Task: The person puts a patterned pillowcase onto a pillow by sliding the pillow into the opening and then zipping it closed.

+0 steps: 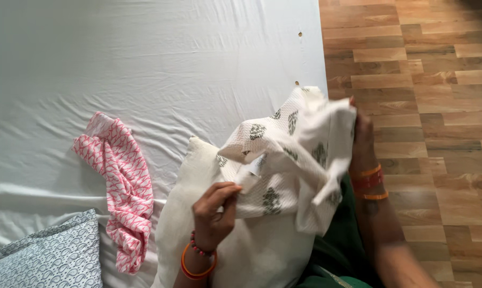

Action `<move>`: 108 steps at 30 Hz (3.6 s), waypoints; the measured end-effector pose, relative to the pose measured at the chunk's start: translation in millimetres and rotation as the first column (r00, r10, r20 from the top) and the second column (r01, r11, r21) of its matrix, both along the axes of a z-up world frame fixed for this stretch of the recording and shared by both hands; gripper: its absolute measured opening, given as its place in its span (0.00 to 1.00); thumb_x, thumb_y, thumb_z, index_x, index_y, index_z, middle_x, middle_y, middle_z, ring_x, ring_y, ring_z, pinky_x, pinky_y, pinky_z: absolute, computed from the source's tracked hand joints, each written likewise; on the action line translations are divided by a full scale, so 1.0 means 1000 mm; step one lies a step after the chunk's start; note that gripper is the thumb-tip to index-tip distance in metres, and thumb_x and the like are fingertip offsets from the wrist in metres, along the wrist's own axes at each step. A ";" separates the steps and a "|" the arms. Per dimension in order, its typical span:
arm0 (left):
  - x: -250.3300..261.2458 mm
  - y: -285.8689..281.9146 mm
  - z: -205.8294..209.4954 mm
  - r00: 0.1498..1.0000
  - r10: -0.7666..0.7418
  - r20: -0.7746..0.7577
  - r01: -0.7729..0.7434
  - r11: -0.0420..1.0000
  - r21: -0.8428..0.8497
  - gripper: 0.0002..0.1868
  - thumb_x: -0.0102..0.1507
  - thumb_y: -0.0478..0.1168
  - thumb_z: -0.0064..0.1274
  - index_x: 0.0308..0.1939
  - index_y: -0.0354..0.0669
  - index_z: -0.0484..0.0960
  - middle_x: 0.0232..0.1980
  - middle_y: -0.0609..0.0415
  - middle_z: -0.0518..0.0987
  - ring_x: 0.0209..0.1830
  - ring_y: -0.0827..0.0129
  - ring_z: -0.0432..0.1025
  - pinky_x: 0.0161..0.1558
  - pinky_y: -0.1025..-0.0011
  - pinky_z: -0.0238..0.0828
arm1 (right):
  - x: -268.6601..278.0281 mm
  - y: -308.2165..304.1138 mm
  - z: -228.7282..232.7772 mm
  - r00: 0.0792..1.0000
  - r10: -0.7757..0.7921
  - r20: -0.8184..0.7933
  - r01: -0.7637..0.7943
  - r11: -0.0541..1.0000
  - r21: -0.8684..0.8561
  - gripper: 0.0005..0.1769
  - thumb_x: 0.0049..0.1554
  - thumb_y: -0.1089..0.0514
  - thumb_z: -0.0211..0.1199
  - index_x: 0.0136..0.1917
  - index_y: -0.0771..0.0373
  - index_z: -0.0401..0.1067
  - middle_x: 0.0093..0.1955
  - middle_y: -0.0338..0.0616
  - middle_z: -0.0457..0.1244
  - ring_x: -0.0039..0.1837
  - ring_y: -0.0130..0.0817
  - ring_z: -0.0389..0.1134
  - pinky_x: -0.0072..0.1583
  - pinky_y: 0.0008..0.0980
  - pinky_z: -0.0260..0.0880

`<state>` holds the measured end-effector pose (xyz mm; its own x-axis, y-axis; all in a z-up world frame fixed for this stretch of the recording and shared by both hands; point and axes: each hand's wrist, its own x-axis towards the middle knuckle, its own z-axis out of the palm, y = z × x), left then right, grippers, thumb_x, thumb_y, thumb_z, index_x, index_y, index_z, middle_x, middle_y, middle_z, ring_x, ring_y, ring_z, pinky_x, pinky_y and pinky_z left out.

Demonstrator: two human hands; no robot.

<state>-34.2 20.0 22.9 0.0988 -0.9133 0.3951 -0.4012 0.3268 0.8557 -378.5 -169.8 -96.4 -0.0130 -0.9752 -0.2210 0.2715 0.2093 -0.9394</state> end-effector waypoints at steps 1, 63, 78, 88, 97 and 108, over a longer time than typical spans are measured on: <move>-0.006 0.000 -0.002 0.998 -0.057 -0.040 0.059 0.997 0.056 0.10 0.60 0.22 0.55 0.42 0.35 0.85 0.41 0.49 0.85 0.32 0.69 0.81 0.34 0.75 0.77 | 0.005 -0.013 0.014 0.994 0.000 -0.107 -0.010 0.995 -0.096 0.22 0.62 0.51 0.64 0.62 0.68 0.69 0.57 0.50 0.69 0.52 0.36 0.71 0.56 0.35 0.73; -0.010 -0.138 0.178 0.969 -0.202 -0.146 0.163 0.957 -0.239 0.30 0.55 0.19 0.32 0.55 0.33 0.83 0.57 0.46 0.81 0.60 0.65 0.76 0.66 0.72 0.73 | 0.133 -0.049 0.078 0.859 0.472 -0.199 -0.512 0.774 -0.373 0.70 0.50 0.52 0.77 0.84 0.53 0.24 0.87 0.47 0.27 0.85 0.48 0.35 0.75 0.59 0.50; 0.001 -0.079 0.137 0.843 -0.477 0.250 0.450 0.879 0.158 0.15 0.54 0.33 0.67 0.45 0.44 0.88 0.34 0.54 0.84 0.29 0.73 0.81 0.30 0.74 0.75 | 0.052 -0.029 -0.140 0.733 0.329 0.596 -0.616 0.692 0.376 0.25 0.65 0.45 0.60 0.61 0.70 0.72 0.54 0.52 0.69 0.53 0.40 0.73 0.59 0.46 0.76; 0.130 -0.255 0.027 0.844 0.311 0.436 -0.323 0.945 -0.049 0.07 0.59 0.33 0.52 0.29 0.35 0.84 0.25 0.41 0.80 0.25 0.58 0.78 0.32 0.59 0.75 | 0.052 -0.240 -0.006 0.913 0.059 0.405 -0.158 0.964 0.216 0.20 0.65 0.54 0.45 0.59 0.70 0.69 0.56 0.56 0.70 0.56 0.50 0.74 0.55 0.55 0.80; 0.159 -0.325 0.128 0.916 0.390 -0.097 -0.340 0.624 -0.704 0.14 0.64 0.24 0.51 0.47 0.39 0.90 0.48 0.49 0.88 0.46 0.62 0.83 0.50 0.65 0.81 | 0.027 -0.245 0.200 0.892 0.334 0.304 0.070 0.562 -0.824 0.20 0.77 0.53 0.45 0.44 0.61 0.66 0.31 0.36 0.54 0.30 0.22 0.52 0.40 0.22 0.55; 0.140 -0.193 -0.026 0.959 0.093 0.269 -0.085 0.996 -0.039 0.14 0.58 0.23 0.53 0.37 0.46 0.89 0.51 0.50 0.86 0.51 0.64 0.82 0.52 0.70 0.80 | -0.021 0.033 0.020 0.990 -0.115 -0.077 0.109 0.991 -0.081 0.13 0.59 0.63 0.62 0.58 0.64 0.75 0.47 0.36 0.70 0.44 0.21 0.71 0.43 0.27 0.80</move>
